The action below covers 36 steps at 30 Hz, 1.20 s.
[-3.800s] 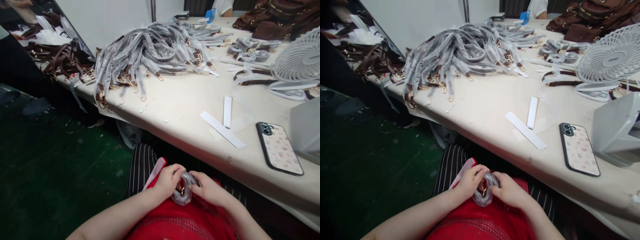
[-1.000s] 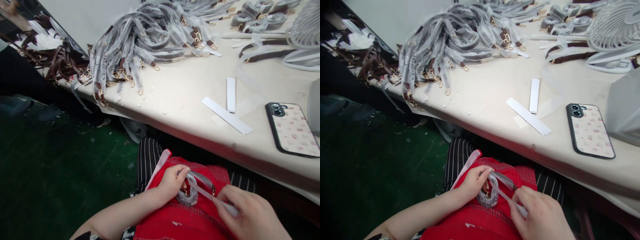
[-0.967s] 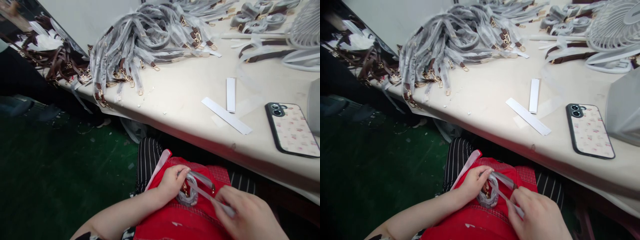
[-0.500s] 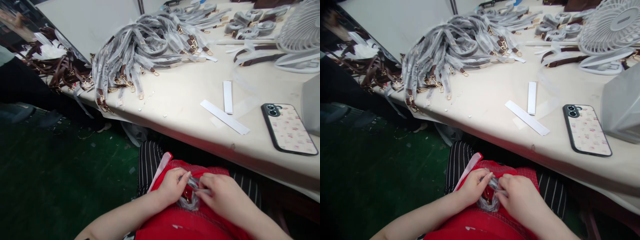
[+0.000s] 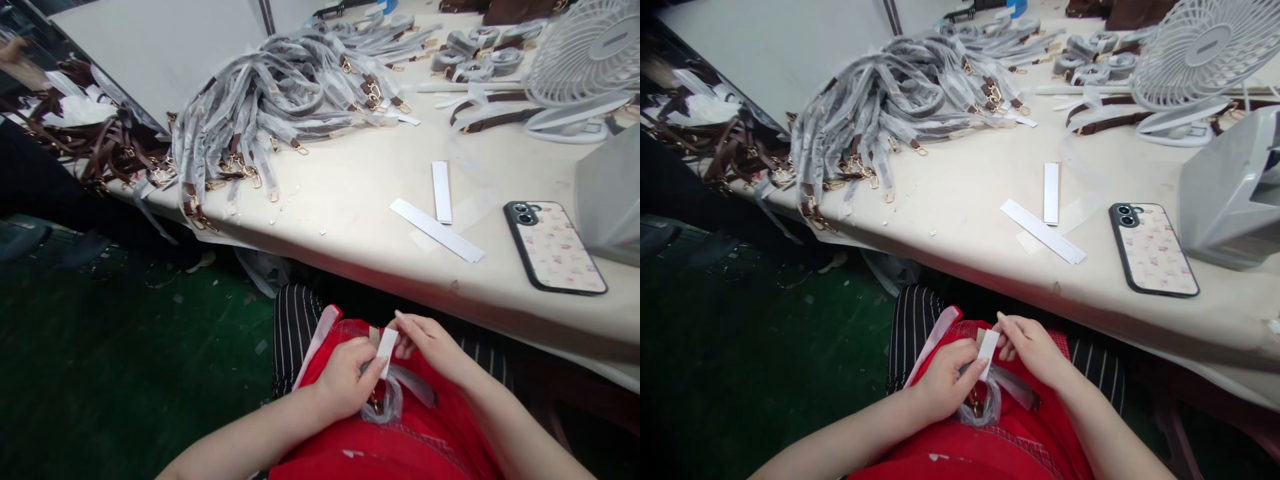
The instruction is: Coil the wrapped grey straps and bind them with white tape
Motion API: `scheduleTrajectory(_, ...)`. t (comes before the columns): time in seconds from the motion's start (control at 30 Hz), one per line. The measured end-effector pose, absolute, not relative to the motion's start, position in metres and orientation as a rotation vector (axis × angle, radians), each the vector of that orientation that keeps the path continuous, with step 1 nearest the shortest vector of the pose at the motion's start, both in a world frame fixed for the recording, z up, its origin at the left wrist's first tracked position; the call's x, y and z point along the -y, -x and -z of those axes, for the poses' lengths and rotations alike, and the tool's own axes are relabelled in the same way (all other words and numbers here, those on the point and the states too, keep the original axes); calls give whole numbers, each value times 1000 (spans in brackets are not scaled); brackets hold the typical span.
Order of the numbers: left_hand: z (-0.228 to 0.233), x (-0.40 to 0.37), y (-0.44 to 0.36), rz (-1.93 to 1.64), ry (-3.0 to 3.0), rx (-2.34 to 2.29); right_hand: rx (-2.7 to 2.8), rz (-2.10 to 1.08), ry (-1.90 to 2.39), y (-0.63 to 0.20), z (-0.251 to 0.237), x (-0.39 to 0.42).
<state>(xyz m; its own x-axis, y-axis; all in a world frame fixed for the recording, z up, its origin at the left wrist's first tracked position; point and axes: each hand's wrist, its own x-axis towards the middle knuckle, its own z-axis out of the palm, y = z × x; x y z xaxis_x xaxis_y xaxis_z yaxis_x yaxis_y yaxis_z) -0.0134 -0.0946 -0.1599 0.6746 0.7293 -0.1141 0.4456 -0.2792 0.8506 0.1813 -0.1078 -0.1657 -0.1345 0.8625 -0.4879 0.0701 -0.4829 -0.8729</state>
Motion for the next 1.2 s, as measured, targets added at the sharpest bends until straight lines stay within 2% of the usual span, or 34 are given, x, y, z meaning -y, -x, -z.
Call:
scheduleTrajectory(0.07, 160, 96, 13, -382, -1914, -904, 997, -1773, 1500, -179, 176, 111)
scheduleTrajectory(0.23, 157, 102, 13, -445, -1879, -916, 980, -1747, 1449, -165, 191, 118)
scheduleTrajectory(0.43, 158, 102, 15, -387, -1803, -1079, 944, -1613, 1475, -161, 183, 124)
scheduleTrajectory(0.7, 165, 101, 8, -294, -1282, -1133, 1095, -1516, 1566, -168, 170, 129)
scheduleTrajectory(0.93, 157, 106, 1, -351, -1341, -1188, 1323, -1575, 1530, -181, 161, 128)
scheduleTrajectory(1.2, 148, 110, 3, -348, -1433, -1255, 1025, -1875, 1453, -178, 169, 121)
